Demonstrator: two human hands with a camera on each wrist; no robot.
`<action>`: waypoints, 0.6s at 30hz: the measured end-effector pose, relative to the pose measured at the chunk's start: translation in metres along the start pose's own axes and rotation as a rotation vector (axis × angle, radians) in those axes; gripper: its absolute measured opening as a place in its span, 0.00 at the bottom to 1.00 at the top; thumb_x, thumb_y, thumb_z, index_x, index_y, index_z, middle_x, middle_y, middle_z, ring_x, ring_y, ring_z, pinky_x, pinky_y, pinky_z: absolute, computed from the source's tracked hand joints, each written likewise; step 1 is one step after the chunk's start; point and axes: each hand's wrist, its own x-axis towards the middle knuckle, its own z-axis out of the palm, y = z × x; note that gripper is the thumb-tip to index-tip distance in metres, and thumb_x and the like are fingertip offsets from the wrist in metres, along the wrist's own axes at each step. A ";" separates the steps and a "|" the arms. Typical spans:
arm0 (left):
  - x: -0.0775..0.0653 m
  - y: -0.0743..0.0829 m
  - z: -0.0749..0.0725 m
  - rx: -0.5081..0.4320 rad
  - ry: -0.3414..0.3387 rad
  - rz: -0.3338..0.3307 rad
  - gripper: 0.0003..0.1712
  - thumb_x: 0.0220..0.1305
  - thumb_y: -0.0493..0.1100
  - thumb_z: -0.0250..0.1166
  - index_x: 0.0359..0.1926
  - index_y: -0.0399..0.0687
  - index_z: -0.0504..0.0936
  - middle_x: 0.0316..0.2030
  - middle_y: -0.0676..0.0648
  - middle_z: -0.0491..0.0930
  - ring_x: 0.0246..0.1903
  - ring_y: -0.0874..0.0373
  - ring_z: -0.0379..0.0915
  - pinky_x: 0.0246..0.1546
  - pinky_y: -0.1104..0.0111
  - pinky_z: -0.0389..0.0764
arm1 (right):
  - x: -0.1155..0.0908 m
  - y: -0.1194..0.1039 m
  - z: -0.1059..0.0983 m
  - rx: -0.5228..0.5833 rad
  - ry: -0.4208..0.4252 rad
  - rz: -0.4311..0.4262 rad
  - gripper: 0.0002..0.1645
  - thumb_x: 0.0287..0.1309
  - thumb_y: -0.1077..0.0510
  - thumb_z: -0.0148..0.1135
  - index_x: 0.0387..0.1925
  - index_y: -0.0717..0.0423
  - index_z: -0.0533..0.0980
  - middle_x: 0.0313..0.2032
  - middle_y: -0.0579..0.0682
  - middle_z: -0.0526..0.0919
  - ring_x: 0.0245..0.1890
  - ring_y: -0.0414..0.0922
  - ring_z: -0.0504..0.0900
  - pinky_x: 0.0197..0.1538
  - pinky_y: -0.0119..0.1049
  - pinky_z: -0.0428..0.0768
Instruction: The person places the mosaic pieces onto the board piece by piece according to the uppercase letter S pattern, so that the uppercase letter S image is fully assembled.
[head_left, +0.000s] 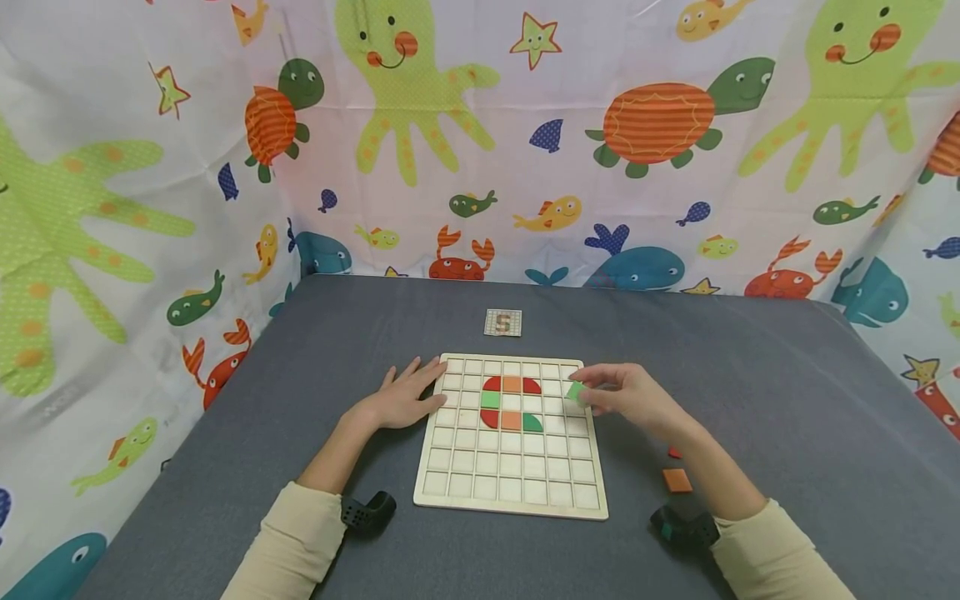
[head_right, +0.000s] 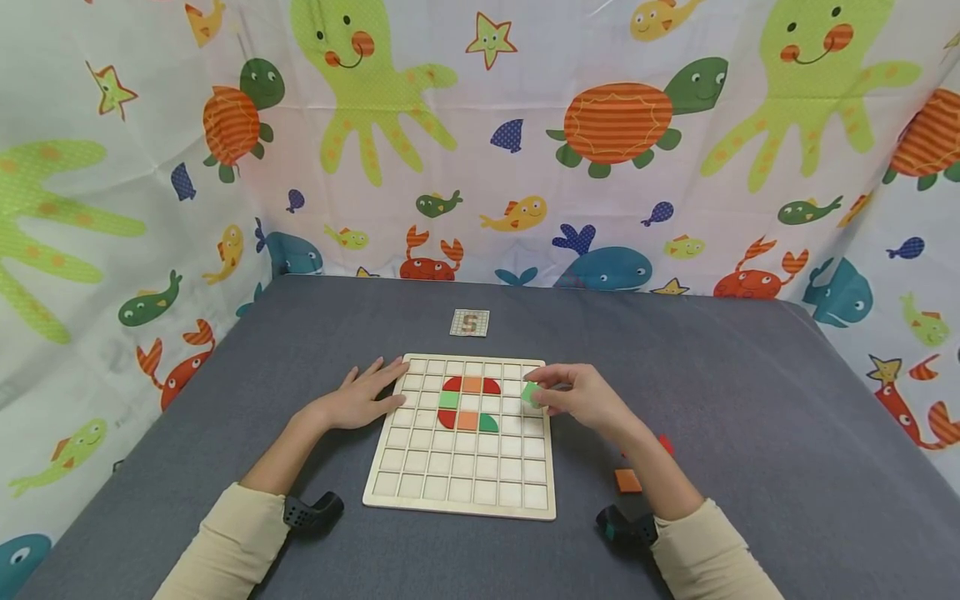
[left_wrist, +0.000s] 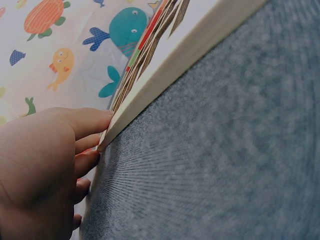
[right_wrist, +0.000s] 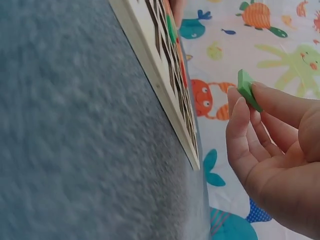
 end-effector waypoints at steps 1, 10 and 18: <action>0.000 0.000 0.000 0.000 -0.001 -0.001 0.36 0.72 0.51 0.51 0.74 0.42 0.52 0.73 0.41 0.47 0.71 0.39 0.33 0.64 0.40 0.32 | 0.000 0.000 0.001 -0.003 -0.007 -0.001 0.24 0.60 0.57 0.65 0.55 0.64 0.76 0.47 0.58 0.77 0.43 0.51 0.77 0.42 0.45 0.79; -0.001 0.001 -0.001 -0.005 -0.008 0.001 0.36 0.72 0.50 0.51 0.74 0.41 0.52 0.73 0.40 0.47 0.71 0.39 0.33 0.64 0.40 0.32 | 0.002 -0.001 0.013 -0.055 -0.056 -0.009 0.22 0.60 0.57 0.64 0.54 0.63 0.77 0.44 0.55 0.78 0.37 0.49 0.78 0.39 0.43 0.80; 0.000 0.000 -0.001 0.006 -0.013 -0.005 0.36 0.72 0.51 0.51 0.74 0.42 0.51 0.73 0.41 0.46 0.71 0.40 0.32 0.64 0.40 0.31 | 0.001 -0.002 0.023 -0.054 -0.119 -0.009 0.20 0.59 0.59 0.65 0.53 0.61 0.78 0.38 0.54 0.77 0.34 0.49 0.77 0.36 0.41 0.80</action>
